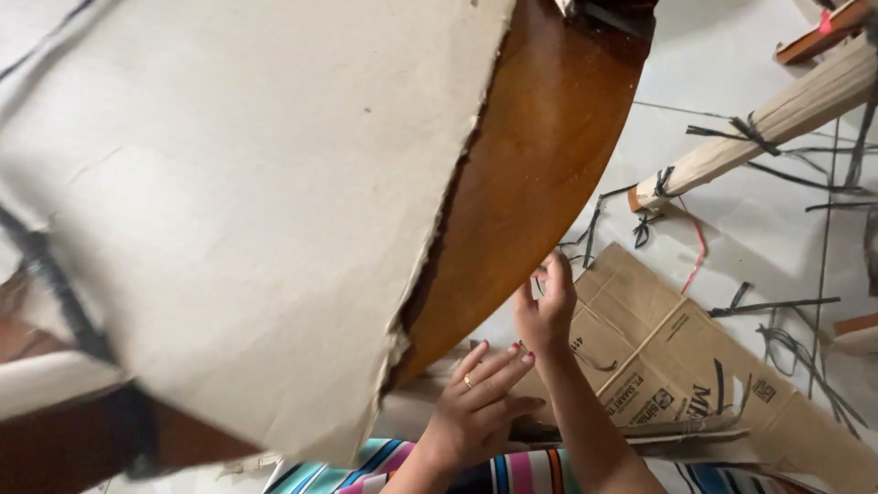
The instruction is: Wrapping wooden stool legs with protective cardboard and securing them with plastic ties.
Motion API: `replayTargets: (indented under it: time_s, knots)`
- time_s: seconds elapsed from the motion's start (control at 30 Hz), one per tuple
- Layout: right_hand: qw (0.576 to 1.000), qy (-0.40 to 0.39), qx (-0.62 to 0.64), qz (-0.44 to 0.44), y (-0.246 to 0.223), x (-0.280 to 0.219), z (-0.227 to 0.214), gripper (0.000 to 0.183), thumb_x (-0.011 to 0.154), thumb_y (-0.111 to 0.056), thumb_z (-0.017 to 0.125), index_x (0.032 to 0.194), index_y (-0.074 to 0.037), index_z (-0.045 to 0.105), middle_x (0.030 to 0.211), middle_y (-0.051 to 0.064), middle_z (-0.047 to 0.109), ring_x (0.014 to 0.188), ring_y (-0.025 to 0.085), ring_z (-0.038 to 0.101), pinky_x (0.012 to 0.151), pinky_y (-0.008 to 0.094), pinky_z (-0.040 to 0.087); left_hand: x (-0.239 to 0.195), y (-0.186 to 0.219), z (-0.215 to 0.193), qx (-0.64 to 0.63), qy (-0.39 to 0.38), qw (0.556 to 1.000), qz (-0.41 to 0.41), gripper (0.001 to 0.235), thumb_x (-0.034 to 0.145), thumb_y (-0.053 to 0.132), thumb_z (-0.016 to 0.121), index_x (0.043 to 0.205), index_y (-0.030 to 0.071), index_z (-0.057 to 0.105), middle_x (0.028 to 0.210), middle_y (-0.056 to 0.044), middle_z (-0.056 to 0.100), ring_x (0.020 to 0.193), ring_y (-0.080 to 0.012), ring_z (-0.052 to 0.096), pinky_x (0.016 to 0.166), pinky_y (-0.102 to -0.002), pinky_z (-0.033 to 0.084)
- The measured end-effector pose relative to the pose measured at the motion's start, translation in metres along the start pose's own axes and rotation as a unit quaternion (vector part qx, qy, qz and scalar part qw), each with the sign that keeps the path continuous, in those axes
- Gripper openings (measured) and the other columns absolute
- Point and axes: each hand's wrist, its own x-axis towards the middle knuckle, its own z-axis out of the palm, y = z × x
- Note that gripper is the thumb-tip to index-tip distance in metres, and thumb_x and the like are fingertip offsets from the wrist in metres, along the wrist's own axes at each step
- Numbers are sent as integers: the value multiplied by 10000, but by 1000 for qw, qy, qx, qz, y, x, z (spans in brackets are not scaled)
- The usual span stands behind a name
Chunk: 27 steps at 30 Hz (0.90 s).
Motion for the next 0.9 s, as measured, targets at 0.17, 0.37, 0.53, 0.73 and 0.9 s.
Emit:
replayTargets:
  time_s: [0.17, 0.37, 0.53, 0.73, 0.9]
  knots:
    - [998, -25, -15, 60, 47, 4, 14, 204, 943, -23, 601, 1145, -14, 569, 1029, 150, 631, 896, 308, 627, 761, 399, 586, -56, -7, 22, -135, -64, 982, -112, 262, 1057, -1, 482, 1185, 56, 702, 1537, -221, 482, 1365, -376, 609, 1169, -441, 483]
    - [993, -50, -9, 109, 94, 32, 42, 273, 930, -71, 646, 1185, -37, 555, 1060, 144, 628, 946, 328, 635, 804, 427, 585, -88, 1, 30, -74, -64, 990, -99, 258, 1051, 13, 508, 1221, 87, 688, 1518, -187, 511, 1318, -338, 646, 1137, -427, 502]
    - [986, -72, -15, 147, 113, 27, 45, 336, 918, -111, 684, 1218, -57, 543, 1086, 140, 625, 987, 345, 641, 839, 452, 584, -79, 4, 27, -34, -62, 994, -85, 266, 1047, 25, 531, 1251, 113, 676, 1503, -160, 534, 1278, -307, 677, 1110, -416, 518]
    - [986, -80, -7, 148, 90, 46, 46, 414, 905, -158, 730, 1258, -80, 530, 1118, 134, 621, 1036, 365, 648, 881, 480, 583, -33, -4, 5, 39, -36, 998, -28, 288, 1041, 39, 557, 1288, 144, 662, 1484, -127, 563, 1230, -269, 715, 1078, -403, 538]
    - [986, -74, -25, 148, 71, 55, 12, 480, 893, -197, 769, 1291, -99, 519, 1143, 129, 618, 1077, 381, 654, 917, 505, 581, -2, -4, 5, 74, -9, 997, 30, 314, 1036, 50, 580, 1318, 170, 650, 1468, -99, 588, 1190, -238, 746, 1051, -392, 554]
